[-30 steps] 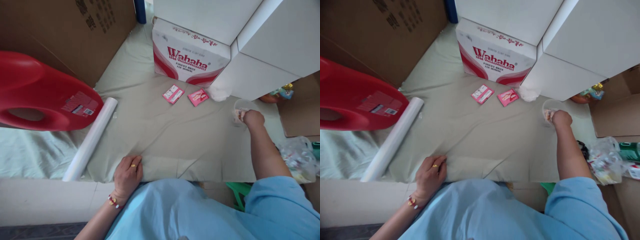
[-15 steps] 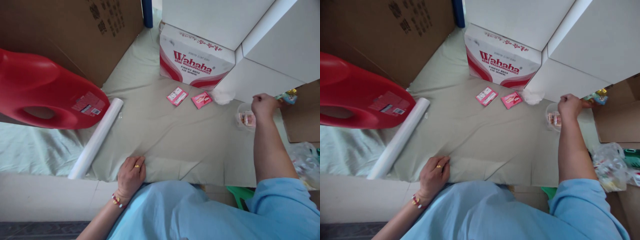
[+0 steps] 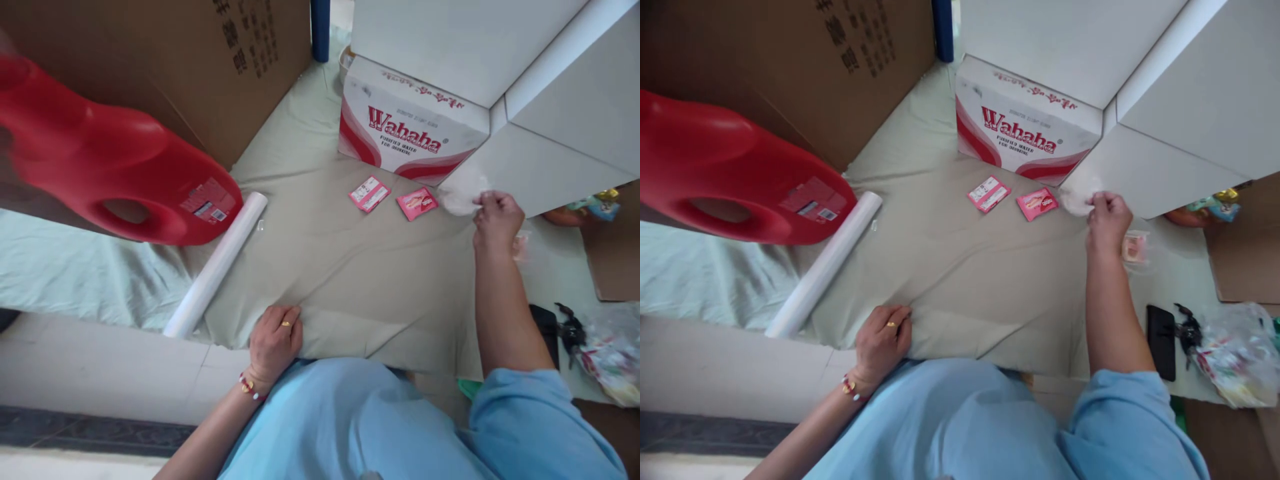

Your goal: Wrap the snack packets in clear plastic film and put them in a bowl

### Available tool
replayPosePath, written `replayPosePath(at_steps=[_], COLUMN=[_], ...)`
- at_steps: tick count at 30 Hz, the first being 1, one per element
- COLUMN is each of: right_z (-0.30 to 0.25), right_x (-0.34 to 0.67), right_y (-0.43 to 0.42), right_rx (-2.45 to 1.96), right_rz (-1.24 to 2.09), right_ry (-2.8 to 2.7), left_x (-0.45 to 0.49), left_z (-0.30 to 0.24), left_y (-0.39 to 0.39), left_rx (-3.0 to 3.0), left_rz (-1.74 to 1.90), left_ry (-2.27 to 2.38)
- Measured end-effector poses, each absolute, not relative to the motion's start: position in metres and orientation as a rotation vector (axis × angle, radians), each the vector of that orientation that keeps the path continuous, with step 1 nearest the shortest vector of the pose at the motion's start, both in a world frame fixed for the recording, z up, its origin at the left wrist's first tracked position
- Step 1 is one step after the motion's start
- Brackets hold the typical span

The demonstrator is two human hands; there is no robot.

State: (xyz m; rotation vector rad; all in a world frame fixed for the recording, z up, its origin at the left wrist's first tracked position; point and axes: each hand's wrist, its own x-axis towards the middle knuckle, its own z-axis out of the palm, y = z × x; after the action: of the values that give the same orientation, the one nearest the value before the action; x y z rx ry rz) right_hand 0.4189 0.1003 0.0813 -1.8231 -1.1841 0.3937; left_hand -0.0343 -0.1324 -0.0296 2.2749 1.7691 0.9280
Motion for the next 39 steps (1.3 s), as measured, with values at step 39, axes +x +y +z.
replayPosePath(at_steps=[39], right_z=[0.006], right_x=[0.311], right_y=[-0.160], right_rx=[-1.492], right_rz=[1.060], right_ry=[-0.416], left_x=[0.089], left_z=[-0.015], left_y=[-0.031], left_rx=[0.609], left_rz=[1.143], left_ry=[0.970])
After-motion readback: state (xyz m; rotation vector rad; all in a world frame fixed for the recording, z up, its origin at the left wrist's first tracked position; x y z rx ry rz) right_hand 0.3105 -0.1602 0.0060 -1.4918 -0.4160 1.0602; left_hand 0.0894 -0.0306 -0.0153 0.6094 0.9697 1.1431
